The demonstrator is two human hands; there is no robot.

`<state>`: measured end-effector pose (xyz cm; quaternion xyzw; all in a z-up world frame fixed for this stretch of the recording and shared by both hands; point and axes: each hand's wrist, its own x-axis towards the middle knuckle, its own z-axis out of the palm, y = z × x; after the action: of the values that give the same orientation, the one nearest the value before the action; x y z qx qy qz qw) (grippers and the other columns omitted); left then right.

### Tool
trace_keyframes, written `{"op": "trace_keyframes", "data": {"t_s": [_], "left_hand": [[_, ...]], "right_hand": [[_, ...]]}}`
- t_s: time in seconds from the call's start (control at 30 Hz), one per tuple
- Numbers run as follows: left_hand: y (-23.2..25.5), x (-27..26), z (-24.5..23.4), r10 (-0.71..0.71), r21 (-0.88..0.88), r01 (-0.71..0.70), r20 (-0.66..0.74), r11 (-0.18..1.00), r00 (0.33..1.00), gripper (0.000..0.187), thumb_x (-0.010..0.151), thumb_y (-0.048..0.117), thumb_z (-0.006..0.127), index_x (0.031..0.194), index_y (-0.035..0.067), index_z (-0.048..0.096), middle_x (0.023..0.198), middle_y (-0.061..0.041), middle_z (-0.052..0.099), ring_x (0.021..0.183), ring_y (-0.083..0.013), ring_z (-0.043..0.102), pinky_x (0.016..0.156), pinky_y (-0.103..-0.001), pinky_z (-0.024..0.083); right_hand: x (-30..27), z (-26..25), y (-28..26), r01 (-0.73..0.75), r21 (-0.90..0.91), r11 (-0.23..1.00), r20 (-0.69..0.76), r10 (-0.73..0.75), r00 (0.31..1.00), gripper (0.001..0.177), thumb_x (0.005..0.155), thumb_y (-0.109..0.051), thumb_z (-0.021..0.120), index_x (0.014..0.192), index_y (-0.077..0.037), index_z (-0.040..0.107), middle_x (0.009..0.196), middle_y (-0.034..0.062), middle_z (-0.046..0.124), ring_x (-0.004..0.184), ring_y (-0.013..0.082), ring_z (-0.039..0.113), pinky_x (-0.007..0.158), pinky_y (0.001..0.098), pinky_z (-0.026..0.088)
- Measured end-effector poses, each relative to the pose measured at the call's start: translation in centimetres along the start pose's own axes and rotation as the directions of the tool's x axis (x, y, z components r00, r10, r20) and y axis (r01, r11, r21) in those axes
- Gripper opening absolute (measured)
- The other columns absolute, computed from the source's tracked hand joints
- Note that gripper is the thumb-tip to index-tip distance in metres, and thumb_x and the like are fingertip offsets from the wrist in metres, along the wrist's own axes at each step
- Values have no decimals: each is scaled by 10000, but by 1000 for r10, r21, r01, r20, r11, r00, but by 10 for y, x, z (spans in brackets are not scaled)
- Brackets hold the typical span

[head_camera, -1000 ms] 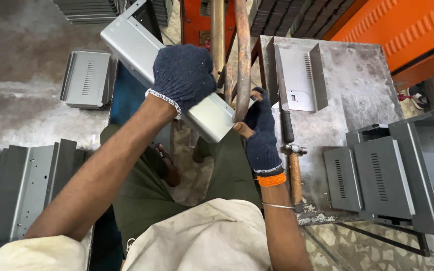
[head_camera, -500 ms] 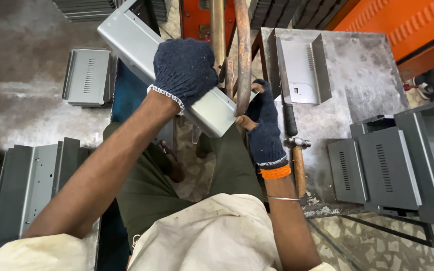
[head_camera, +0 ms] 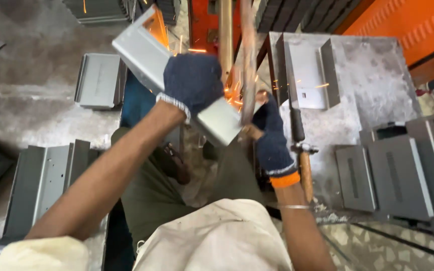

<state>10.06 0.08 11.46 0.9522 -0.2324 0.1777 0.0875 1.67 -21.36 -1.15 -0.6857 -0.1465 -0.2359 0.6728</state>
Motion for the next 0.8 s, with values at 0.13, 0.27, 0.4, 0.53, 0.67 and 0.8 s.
{"op": "trace_keyframes", "data": {"t_s": [0.13,0.27,0.4,0.53,0.67,0.8], "left_hand": [[-1,8,7,-42,-101,42,-2,994,999,200,720,362,686,774,203,794,658,-104,719,687,-403,737,586,-470,589],[2,15,4,-50,-119,48,-10,992,999,202,744,347,696,762,170,790,687,-125,732,714,-413,744,599,-482,594],[3,19,4,-65,-133,60,-33,989,997,220,740,346,694,775,149,785,688,-126,732,704,-417,740,597,-477,593],[1,20,7,-58,-124,60,17,990,998,240,737,378,691,800,170,794,733,-126,743,760,-427,743,648,-495,597],[1,16,11,-43,-137,52,68,989,997,217,729,339,696,805,157,787,740,-146,742,760,-442,741,662,-509,598],[0,8,4,-106,-129,121,121,984,987,221,771,361,631,788,197,778,705,-94,734,774,-400,753,651,-477,601]], "right_hand": [[10,-7,-15,-86,117,989,158,67,985,582,952,-160,711,1435,55,465,1294,214,589,1235,300,555,1151,453,400],[20,-3,-30,-196,426,883,131,154,979,478,1017,-94,592,1478,-17,491,1118,28,643,1022,112,611,1056,330,501],[34,12,-56,-177,412,894,122,138,983,422,1043,-159,564,1442,-33,521,1265,87,640,1115,146,593,1076,361,489],[38,3,-23,-71,250,966,82,52,995,365,1032,-231,612,1351,-57,572,1320,112,629,1245,199,584,1112,367,463],[31,8,-74,-469,415,779,171,440,882,456,909,-66,563,1365,-88,570,725,-64,464,615,37,415,566,177,349],[31,-2,-1,-292,270,918,28,295,955,326,1028,-190,618,1338,-100,575,1232,24,649,961,98,588,871,275,564]]}}
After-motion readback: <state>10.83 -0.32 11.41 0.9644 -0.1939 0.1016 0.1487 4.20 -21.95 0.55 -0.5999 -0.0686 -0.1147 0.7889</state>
